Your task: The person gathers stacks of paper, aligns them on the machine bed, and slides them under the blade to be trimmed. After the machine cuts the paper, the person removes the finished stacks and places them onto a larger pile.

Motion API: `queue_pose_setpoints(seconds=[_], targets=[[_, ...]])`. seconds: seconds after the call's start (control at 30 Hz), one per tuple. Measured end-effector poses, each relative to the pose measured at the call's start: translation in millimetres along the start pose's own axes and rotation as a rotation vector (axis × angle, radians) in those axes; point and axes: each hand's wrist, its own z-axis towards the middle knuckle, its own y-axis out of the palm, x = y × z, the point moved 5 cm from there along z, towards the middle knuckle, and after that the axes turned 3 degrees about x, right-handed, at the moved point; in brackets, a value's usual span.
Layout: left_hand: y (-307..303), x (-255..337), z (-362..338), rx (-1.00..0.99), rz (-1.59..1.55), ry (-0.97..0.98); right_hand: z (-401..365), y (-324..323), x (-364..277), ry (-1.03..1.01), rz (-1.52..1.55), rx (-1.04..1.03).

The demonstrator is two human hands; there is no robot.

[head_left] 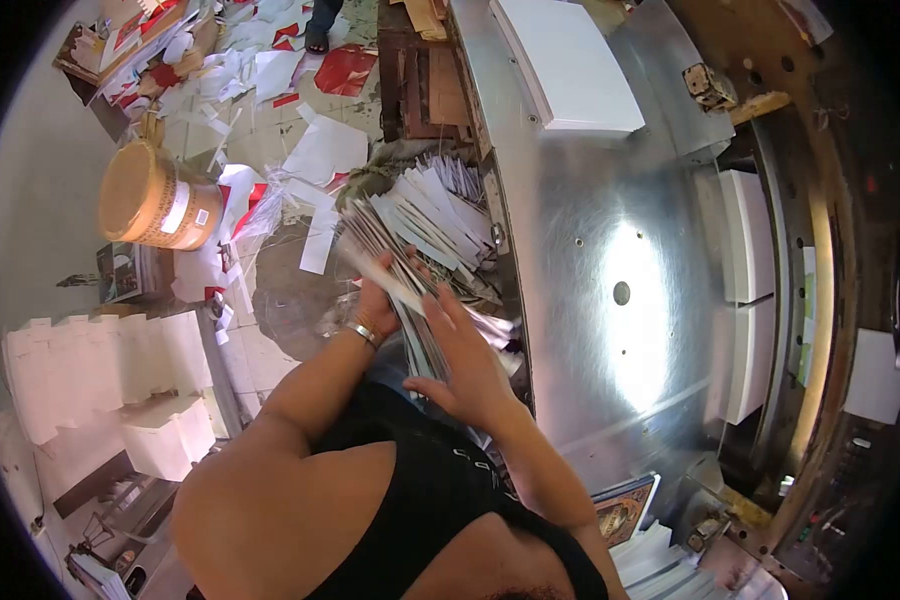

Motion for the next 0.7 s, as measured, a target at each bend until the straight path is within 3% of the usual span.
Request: queue_pose_setpoints(seconds=[0.1, 0.17, 0.3, 0.33, 0.4, 0.5, 0.7], targets=[[-14.2, 19.2, 35.3, 0.072, -0.03, 0.039, -35.5, -19.1, 14.9, 0.021, -0.072, 0.206], [-29.2, 25.3, 62.0, 0.267, 0.033, 0.117, -66.1, -34.9, 28.9, 0.149, -0.06, 0.313], [-57.0, 26.4, 146.5, 0.301, 0.117, 0.236, -133.0, -49.4, 48.9, 0.435, -0.065, 0.509], [-57.7, 23.9, 158.5, 0.472, 0.155, 0.184, -146.1, -53.2, 50.9, 0.49, -0.077, 0.571], [-48.7, 21.6, 169.1, 0.806, 0.236, 0.071, -168.9, -54.5, 55.1, 0.543, -0.173, 0.582], [-73.8, 0.6, 198.5, 0.976, 0.248, -0.06, -172.6, -54.5, 65.7, 0.592, -0.294, 0.545], [-112.7, -20.8, 232.7, 0.862, 0.305, 0.008, -151.7, -32.9, 69.3, 0.725, -0.477, 0.254]])
